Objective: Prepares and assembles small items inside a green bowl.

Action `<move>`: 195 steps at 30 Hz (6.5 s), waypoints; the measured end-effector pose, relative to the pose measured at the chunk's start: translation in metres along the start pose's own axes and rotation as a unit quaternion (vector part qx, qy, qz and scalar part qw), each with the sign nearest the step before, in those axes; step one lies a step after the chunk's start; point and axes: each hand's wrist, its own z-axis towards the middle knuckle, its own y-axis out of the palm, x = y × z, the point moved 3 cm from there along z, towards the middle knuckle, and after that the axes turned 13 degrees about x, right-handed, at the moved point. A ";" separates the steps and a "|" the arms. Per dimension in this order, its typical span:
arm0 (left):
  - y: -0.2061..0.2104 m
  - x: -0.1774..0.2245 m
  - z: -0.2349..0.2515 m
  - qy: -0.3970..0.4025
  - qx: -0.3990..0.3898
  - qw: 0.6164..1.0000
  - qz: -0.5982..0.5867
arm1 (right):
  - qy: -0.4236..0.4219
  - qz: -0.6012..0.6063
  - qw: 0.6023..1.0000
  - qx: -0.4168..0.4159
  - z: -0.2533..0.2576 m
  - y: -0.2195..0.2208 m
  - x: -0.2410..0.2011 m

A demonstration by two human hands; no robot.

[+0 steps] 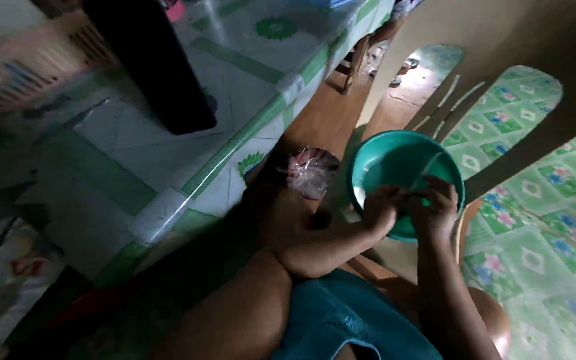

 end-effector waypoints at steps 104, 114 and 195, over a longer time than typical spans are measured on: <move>-0.077 -0.032 0.075 0.013 0.079 0.992 0.096 | -0.254 -0.130 0.923 -0.258 -0.131 -0.038 0.073; -0.053 -0.045 0.043 -0.005 0.155 0.987 0.042 | -0.255 -0.146 0.938 -0.184 -0.158 -0.049 0.073; -0.040 0.006 -0.020 0.001 -0.189 0.962 0.195 | 0.265 0.248 0.899 -0.244 -0.100 -0.010 -0.003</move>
